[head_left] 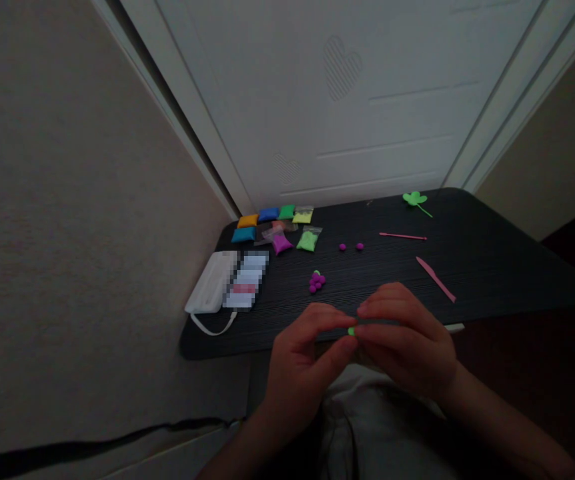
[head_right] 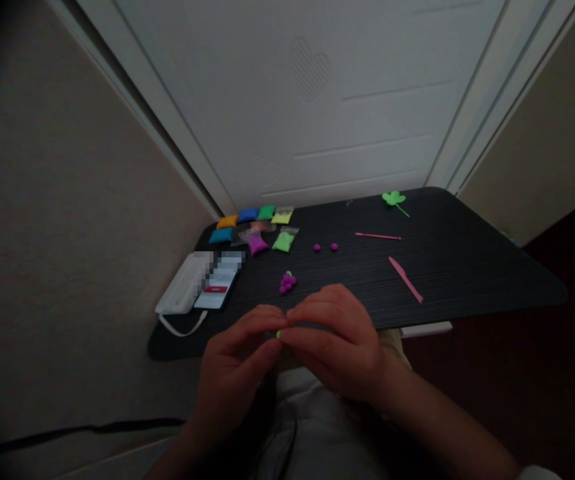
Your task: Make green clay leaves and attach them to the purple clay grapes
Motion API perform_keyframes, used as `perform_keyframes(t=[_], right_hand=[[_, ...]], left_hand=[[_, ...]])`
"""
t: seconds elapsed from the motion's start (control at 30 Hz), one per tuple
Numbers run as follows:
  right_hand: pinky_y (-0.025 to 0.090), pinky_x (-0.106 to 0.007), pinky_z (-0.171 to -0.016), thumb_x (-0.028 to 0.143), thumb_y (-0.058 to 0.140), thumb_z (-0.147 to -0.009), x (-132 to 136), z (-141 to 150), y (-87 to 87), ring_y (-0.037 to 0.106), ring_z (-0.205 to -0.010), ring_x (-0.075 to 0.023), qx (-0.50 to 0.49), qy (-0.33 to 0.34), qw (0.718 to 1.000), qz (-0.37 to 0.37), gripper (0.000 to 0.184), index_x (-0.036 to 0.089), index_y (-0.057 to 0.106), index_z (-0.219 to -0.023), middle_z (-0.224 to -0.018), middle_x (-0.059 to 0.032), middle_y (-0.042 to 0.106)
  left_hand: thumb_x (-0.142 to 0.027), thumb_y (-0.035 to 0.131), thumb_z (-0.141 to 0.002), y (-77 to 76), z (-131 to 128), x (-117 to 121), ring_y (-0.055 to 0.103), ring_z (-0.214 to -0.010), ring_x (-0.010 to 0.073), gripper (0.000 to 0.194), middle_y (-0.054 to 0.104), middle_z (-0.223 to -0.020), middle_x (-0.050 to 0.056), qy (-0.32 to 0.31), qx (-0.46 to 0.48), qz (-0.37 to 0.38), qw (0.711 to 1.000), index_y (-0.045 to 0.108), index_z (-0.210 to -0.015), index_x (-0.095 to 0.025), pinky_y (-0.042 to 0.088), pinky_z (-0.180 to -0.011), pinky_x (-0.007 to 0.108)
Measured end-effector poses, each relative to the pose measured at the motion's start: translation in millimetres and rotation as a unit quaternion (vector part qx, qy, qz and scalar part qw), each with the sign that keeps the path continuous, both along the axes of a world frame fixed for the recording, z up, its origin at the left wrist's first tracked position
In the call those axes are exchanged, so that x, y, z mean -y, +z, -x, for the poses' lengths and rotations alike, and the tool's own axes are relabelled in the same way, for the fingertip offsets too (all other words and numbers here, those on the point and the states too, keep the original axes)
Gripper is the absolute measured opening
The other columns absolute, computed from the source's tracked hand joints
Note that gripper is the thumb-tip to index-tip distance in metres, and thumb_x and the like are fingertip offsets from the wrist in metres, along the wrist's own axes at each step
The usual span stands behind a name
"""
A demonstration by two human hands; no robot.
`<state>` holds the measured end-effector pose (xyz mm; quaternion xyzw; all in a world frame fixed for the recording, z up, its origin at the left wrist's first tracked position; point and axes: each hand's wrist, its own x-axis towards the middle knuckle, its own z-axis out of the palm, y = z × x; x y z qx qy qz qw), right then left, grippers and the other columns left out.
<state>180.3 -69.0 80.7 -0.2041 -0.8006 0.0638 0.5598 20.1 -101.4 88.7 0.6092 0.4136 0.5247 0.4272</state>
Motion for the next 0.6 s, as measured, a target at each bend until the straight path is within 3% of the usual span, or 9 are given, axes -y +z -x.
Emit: perform_keyframes(t=[0.13, 0.3, 0.6], right_hand=[[0.050, -0.035, -0.069, 0.011, 0.057, -0.075, 0.6, 0.5, 1.7, 0.060, -0.080, -0.0171, -0.005, -0.007, 1.000, 0.000, 0.016, 0.023, 0.061, -0.086, -0.086, -0.0034, 0.062], [0.050, -0.035, -0.071, 0.011, 0.058, -0.074, -0.1, 1.2, 0.2, 0.060, -0.081, -0.0170, -0.010, -0.012, 1.000, 0.018, 0.020, 0.023, 0.060, -0.089, -0.087, -0.0032, 0.063], [0.050, -0.036, -0.070, 0.009, 0.059, -0.073, -1.4, 1.7, -4.2, 0.060, -0.080, -0.0173, -0.020, -0.018, 1.000, 0.015, 0.023, 0.024, 0.059, -0.090, -0.086, -0.0032, 0.063]], left_hand=[[-0.017, 0.061, -0.073, -1.7, -0.1, -0.7, 0.058, -0.083, 0.0164, 0.014, 0.064, -0.084, 0.003, -0.012, 0.019, 0.028, 0.999, 0.067, -0.085, -0.021, 0.046, -0.076, 0.028], [-0.017, 0.062, -0.072, -5.7, -1.2, -1.7, 0.059, -0.084, 0.0166, 0.013, 0.065, -0.086, 0.002, -0.004, 0.049, 0.065, 0.997, 0.068, -0.083, -0.022, 0.046, -0.076, 0.028], [-0.013, 0.061, -0.073, -9.1, -3.0, -2.4, 0.057, -0.083, 0.0123, 0.018, 0.064, -0.086, -0.001, -0.007, 0.075, 0.058, 0.995, 0.067, -0.085, -0.025, 0.045, -0.076, 0.023]])
